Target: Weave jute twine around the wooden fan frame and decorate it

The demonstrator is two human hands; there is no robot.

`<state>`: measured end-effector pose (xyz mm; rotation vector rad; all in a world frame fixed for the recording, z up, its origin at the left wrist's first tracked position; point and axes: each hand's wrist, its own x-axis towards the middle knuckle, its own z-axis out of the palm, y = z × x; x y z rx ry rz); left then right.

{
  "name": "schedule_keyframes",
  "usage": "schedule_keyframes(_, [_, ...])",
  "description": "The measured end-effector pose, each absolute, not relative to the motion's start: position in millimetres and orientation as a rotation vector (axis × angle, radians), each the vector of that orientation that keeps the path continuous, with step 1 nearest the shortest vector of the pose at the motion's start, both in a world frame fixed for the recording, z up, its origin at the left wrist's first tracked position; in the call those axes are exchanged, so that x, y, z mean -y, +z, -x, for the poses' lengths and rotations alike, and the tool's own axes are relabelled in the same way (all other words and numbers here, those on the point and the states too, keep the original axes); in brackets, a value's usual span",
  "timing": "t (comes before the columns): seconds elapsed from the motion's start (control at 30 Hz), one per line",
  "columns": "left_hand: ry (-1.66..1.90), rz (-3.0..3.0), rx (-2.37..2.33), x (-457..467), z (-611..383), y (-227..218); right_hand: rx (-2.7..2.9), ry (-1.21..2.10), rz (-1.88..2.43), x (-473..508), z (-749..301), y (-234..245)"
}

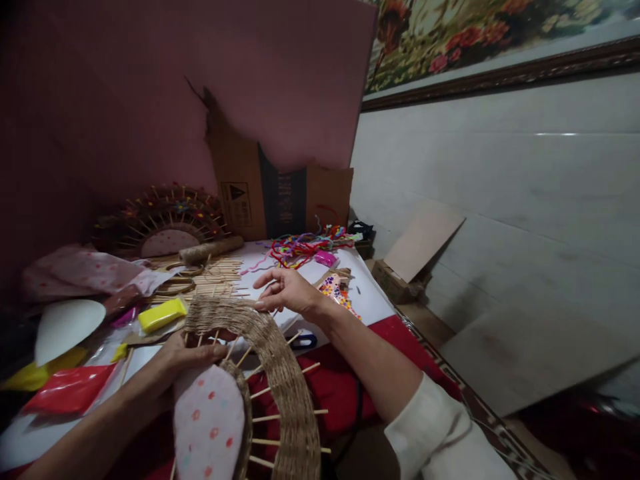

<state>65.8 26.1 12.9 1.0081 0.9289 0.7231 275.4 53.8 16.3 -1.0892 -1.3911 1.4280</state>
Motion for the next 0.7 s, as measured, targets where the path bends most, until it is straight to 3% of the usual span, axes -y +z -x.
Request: schedule_keyframes(0.7, [0.781,-0.853,-1.024,-35.9,-54.0,12.7,1.575,1.524,1.1,-48.1,-283.4,20.1])
